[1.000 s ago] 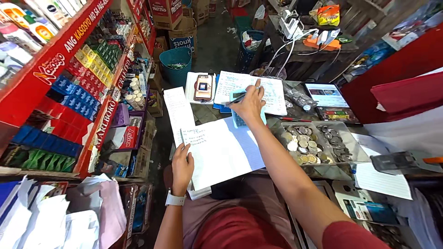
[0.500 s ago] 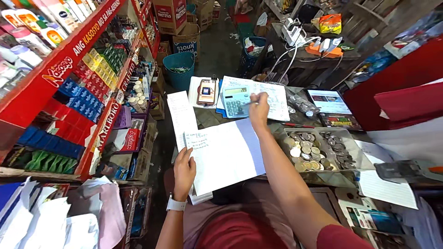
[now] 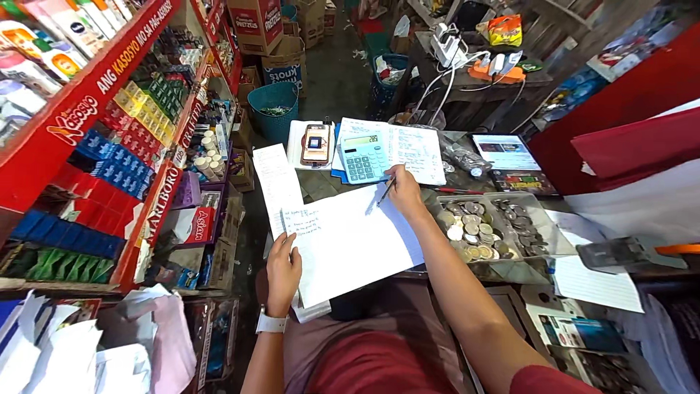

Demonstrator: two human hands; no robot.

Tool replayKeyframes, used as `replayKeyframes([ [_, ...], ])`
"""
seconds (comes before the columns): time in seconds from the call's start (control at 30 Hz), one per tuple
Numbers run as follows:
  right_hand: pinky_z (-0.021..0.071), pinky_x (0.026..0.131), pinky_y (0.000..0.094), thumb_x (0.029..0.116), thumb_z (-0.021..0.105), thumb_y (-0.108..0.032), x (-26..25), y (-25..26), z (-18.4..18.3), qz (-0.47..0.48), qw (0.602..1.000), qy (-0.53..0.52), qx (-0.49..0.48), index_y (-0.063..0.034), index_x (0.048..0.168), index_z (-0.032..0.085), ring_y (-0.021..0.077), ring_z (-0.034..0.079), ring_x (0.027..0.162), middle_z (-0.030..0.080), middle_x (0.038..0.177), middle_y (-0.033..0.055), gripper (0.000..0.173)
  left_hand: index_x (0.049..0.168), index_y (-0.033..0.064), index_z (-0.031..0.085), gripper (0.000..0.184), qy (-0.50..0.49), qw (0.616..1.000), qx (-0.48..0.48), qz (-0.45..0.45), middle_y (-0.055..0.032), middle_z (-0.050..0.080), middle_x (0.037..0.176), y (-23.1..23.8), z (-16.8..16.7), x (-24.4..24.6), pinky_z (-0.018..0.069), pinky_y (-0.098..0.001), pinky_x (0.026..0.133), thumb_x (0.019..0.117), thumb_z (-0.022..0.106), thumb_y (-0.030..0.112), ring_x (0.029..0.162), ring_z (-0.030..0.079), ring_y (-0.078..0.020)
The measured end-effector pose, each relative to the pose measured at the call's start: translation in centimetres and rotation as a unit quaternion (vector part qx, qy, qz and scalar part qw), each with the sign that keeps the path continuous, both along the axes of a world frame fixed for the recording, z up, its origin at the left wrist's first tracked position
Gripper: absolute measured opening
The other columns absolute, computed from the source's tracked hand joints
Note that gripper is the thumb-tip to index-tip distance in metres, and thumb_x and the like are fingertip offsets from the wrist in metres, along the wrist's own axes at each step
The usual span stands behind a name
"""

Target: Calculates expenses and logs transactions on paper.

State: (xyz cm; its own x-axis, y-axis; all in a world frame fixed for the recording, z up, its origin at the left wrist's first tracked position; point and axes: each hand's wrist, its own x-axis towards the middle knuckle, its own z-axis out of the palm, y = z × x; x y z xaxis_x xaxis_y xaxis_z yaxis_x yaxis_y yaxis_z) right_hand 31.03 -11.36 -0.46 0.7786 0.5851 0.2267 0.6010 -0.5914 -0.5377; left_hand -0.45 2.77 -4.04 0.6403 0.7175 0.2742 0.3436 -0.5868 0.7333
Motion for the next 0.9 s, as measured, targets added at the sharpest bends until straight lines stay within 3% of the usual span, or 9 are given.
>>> replayKeyframes([
  [0.27, 0.0510, 0.093, 0.0600, 0.1004, 0.054, -0.004, -0.3, 0.1, 0.6, 0.009, 0.999, -0.015, -0.038, 0.0047, 0.121, 0.063, 0.0467, 0.065, 0.105, 0.068, 0.107, 0.0273, 0.024, 0.125, -0.0045, 0.069, 0.032, 0.005, 1.000, -0.007, -0.004, -0.0297, 0.061, 0.135, 0.0, 0.2, -0.1, 0.0556, -0.0471, 0.095, 0.0953, 0.057, 0.000, 0.114, 0.067, -0.0397],
  [0.37, 0.0501, 0.091, 0.0608, 0.1020, 0.061, -0.018, -1.0, 0.4, 1.2, -0.007, 0.998, -0.037, -0.042, 0.0046, 0.109, 0.065, 0.0466, 0.066, 0.101, 0.069, 0.098, 0.0255, 0.024, 0.124, -0.0034, 0.070, 0.032, 0.004, 1.000, -0.009, -0.001, -0.0297, 0.061, 0.135, -0.1, 0.2, -0.1, 0.0554, -0.0461, 0.095, 0.0950, 0.057, 0.001, 0.115, 0.066, -0.0392],
  [0.47, 0.0518, 0.076, 0.0515, 0.1057, 0.058, -0.023, -4.1, 1.8, 2.1, -0.023, 0.996, -0.017, 0.083, 0.0088, 0.090, 0.061, 0.0362, 0.065, 0.077, 0.062, 0.076, 0.0207, 0.036, 0.121, -0.0027, 0.072, 0.030, -0.005, 1.000, -0.016, -0.008, -0.0302, 0.061, 0.134, 0.0, 0.4, 0.0, 0.0562, -0.0447, 0.094, 0.0946, 0.057, 0.000, 0.114, 0.067, -0.0386],
  [0.53, 0.0545, 0.066, 0.0340, 0.1120, 0.041, -0.023, -6.8, 3.2, 2.5, 0.048, 0.973, 0.114, 0.193, 0.0072, 0.098, 0.060, 0.0172, 0.063, 0.063, 0.063, 0.071, 0.0111, 0.038, 0.121, -0.0022, 0.072, 0.031, -0.005, 0.999, -0.029, -0.016, -0.0308, 0.061, 0.133, 0.1, 0.7, 0.1, 0.0561, -0.0444, 0.095, 0.0951, 0.056, 0.000, 0.115, 0.067, -0.0388],
  [0.6, 0.0572, 0.072, 0.0311, 0.1129, 0.025, -0.029, -8.4, 4.8, 2.1, 0.144, 0.921, 0.289, 0.220, 0.0060, 0.123, 0.060, 0.0130, 0.065, 0.070, 0.067, 0.092, 0.0119, 0.051, 0.121, -0.0019, 0.073, 0.031, -0.006, 0.999, -0.035, -0.017, -0.0308, 0.063, 0.130, 0.0, 0.8, 0.0, 0.0559, -0.0450, 0.095, 0.0947, 0.055, 0.000, 0.114, 0.067, -0.0390],
  [0.63, 0.0556, 0.072, 0.0290, 0.1128, 0.024, -0.032, -8.6, 5.9, 1.6, 0.169, 0.900, 0.339, 0.213, 0.0025, 0.131, 0.060, 0.0110, 0.063, 0.073, 0.066, 0.106, 0.0117, 0.053, 0.121, -0.0016, 0.073, 0.032, -0.006, 0.999, -0.038, -0.017, -0.0306, 0.063, 0.130, 0.1, 0.9, 0.1, 0.0560, -0.0450, 0.094, 0.0946, 0.055, 0.000, 0.113, 0.067, -0.0386],
  [0.7, 0.0537, 0.068, 0.0258, 0.1102, 0.038, -0.022, -8.6, 7.8, 0.4, 0.191, 0.872, 0.386, 0.234, -0.0002, 0.128, 0.063, 0.0081, 0.059, 0.072, 0.062, 0.106, 0.0069, 0.038, 0.123, -0.0010, 0.072, 0.033, -0.001, 0.998, -0.054, -0.015, -0.0298, 0.062, 0.132, 0.1, 1.0, 0.2, 0.0554, -0.0447, 0.095, 0.0948, 0.054, 0.000, 0.113, 0.067, -0.0378],
  [0.8, 0.0612, 0.068, 0.0300, 0.0995, 0.059, -0.001, -8.5, 10.1, -1.1, 0.178, 0.842, 0.422, 0.285, -0.0038, 0.105, 0.055, 0.0105, 0.066, 0.067, 0.064, 0.086, 0.0022, 0.007, 0.122, -0.0008, 0.073, 0.034, -0.004, 0.998, -0.061, -0.009, -0.0299, 0.062, 0.131, -0.1, 1.1, 0.4, 0.0560, -0.0443, 0.094, 0.0937, 0.054, -0.002, 0.111, 0.067, -0.0377],
  [0.9, 0.0625, 0.060, 0.0317, 0.0951, 0.069, -0.001, -8.6, 11.0, -1.8, 0.141, 0.851, 0.420, 0.282, -0.0064, 0.090, 0.048, 0.0130, 0.067, 0.056, 0.064, 0.070, 0.0016, 0.022, 0.118, -0.0002, 0.075, 0.034, -0.014, 0.998, -0.057, 0.000, -0.0293, 0.063, 0.129, -0.3, 1.1, 0.6, 0.0569, -0.0413, 0.089, 0.0910, 0.054, -0.004, 0.105, 0.068, -0.0345],
])
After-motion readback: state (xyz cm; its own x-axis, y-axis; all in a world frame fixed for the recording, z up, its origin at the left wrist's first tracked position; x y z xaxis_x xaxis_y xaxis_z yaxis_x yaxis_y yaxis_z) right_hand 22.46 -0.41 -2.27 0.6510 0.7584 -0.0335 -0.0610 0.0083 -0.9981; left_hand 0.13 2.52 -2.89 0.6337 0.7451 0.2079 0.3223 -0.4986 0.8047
